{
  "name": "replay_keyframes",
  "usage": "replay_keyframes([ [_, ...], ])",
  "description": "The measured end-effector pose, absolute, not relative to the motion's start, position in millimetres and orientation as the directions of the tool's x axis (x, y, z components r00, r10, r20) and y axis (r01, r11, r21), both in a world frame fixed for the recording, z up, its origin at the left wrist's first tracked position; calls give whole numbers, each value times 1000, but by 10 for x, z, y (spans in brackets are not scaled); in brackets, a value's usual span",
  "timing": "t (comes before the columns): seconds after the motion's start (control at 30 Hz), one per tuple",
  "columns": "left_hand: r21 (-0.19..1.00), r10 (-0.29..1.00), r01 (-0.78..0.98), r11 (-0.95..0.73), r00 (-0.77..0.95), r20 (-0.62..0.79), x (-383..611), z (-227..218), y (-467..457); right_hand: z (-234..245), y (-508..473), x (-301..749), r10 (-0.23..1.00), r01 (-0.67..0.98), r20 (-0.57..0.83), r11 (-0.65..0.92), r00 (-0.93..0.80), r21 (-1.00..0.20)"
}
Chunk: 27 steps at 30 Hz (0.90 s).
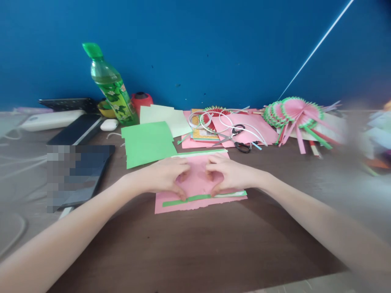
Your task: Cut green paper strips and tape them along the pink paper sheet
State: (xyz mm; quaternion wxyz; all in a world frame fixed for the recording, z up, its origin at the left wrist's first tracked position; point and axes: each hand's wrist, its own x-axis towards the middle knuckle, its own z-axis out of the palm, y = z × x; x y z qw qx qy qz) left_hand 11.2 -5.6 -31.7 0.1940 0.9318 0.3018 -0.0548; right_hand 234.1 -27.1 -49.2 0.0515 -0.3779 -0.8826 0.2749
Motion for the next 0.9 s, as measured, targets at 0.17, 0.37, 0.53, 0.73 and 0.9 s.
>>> replay_keyframes([
  [0.17, 331, 542, 585, -740, 811, -222, 106, -347, -43, -511, -262, 2339, 698, 639, -109, 567, -707, -520],
  [0.37, 390, 540, 579, -716, 813, -216, 84, -362, -30, -493, -274, 2335, 699, 618, -85, 560, -710, -552],
  [0.53, 465, 533, 560, -686, 821, -203, 65, -350, -25, -496, -373, 2173, 717, 570, 31, 579, -696, -583],
  [0.73, 484, 527, 564, -669, 819, -226, 72, -353, -21, -624, -415, 2042, 699, 549, 55, 606, -713, -575],
  [0.9, 476, 517, 544, -691, 832, -200, 73, -362, -15, -653, -397, 2064, 682, 543, 56, 627, -729, -559],
])
